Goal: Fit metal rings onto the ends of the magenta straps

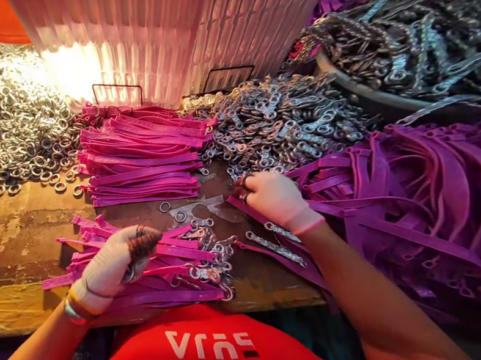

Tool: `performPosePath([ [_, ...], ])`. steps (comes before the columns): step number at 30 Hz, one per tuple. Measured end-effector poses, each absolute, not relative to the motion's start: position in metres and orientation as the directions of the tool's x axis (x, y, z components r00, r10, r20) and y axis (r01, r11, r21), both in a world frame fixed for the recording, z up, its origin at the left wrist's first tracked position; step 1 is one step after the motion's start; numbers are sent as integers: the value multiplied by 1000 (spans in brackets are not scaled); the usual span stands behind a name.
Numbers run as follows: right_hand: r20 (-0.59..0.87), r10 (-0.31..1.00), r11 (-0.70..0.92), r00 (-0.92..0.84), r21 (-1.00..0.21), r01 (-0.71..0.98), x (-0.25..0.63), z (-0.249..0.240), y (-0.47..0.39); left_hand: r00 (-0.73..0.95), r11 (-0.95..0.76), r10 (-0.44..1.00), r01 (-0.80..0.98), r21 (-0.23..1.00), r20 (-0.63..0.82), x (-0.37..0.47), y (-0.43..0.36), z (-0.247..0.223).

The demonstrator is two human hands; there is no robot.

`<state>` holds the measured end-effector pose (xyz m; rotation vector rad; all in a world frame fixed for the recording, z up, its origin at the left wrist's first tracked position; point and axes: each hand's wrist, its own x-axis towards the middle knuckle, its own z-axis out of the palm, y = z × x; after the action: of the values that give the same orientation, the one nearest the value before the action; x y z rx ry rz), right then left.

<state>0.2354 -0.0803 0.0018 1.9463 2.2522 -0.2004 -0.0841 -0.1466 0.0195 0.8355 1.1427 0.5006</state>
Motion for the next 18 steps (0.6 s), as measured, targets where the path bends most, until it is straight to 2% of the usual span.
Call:
performPosePath([
  [1,-192,978,105,-78,132,986,234,-3,-65,368,690,694,-94,718,-619,-81,-139,19],
  [3,-205,978,94,-35,288,953,224,-14,-43,392,749,662,-345,565,-639,-76,-126,16],
  [6,-259,966,117,-25,346,931,211,-25,-31,373,726,665,-528,441,-647,-74,-116,8],
  [14,-274,961,54,44,338,940,216,-27,-41,453,755,634,-537,375,-627,-58,-130,3],
  [18,-260,965,46,37,305,951,214,-27,-41,439,763,642,-453,462,-629,-45,-140,7],
])
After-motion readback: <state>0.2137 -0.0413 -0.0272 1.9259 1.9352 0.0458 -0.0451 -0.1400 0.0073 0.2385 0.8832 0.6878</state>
